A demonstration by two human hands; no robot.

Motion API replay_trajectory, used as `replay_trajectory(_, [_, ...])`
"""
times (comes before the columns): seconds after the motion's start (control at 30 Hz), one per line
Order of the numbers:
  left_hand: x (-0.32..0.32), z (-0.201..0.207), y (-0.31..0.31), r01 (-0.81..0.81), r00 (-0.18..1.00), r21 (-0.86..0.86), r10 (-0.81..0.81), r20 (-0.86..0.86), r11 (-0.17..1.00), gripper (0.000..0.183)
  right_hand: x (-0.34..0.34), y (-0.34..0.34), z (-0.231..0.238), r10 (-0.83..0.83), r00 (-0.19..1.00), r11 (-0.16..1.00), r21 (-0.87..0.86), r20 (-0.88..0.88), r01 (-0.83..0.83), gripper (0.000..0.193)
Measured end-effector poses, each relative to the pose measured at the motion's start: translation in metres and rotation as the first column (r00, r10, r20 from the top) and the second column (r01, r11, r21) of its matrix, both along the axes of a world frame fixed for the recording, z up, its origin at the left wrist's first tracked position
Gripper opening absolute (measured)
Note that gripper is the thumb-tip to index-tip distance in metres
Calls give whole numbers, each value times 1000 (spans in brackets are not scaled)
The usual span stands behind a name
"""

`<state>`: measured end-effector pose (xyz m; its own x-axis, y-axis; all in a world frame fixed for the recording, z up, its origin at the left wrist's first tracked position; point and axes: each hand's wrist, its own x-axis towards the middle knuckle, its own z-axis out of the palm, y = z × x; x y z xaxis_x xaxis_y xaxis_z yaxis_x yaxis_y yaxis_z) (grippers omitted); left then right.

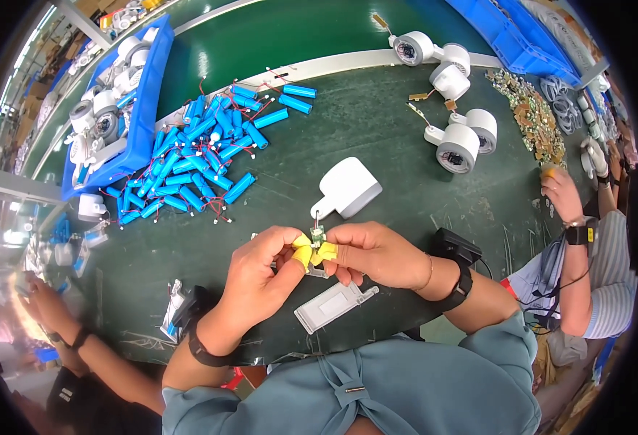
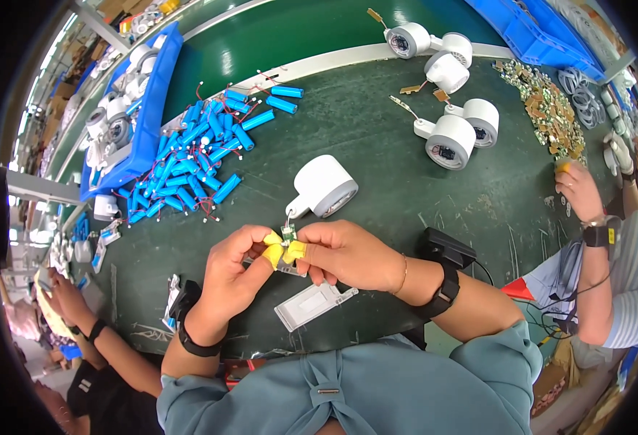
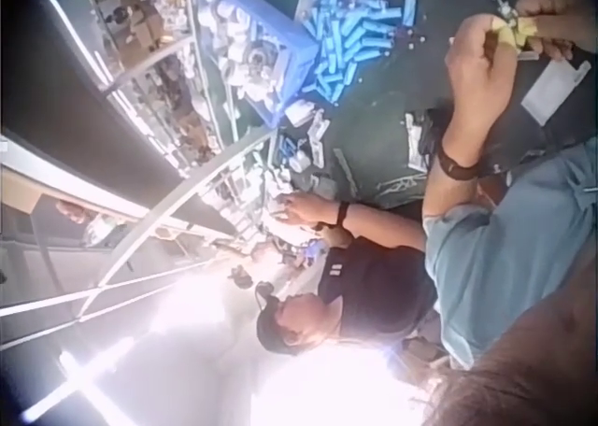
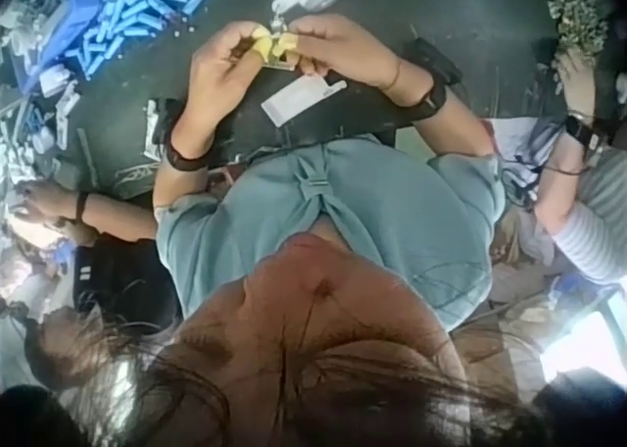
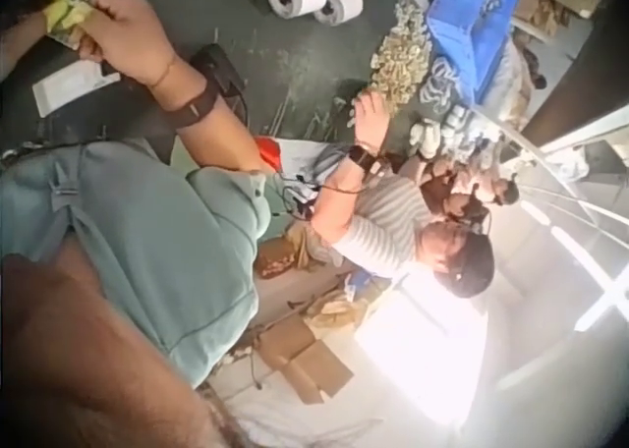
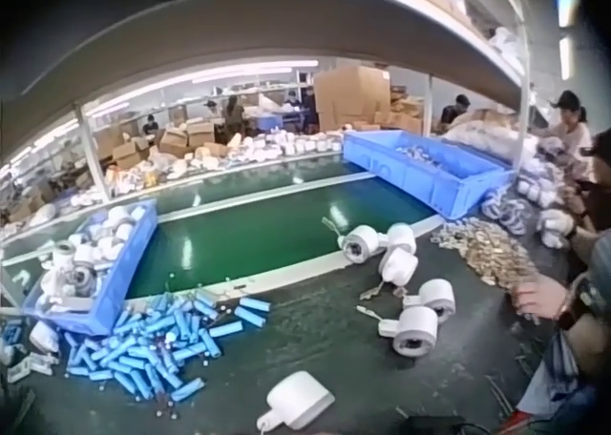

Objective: Assembling small electronic cooling fans by connecting wires and fitting components into plastic housings.

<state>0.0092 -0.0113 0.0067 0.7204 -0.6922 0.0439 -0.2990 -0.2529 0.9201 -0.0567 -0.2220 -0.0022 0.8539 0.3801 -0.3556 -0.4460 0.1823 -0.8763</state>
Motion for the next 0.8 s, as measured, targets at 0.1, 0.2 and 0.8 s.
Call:
replay_trajectory(0.1, [0, 2, 2, -3, 1000, 32, 4, -21, 999, 22, -1, 2, 1, -7, 1000, 1000, -19, 20, 7, 17])
replay_trajectory(0.2, [4, 6, 2, 32, 999, 65, -30, -28, 997, 21, -4, 5, 4, -16, 999, 996, -84, 35, 19, 15])
replay_trajectory(0.8, [-15, 11, -8, -155, 982, 63, 161, -97, 986, 16, -12, 29, -8, 60, 635, 649, -513, 770, 561, 5])
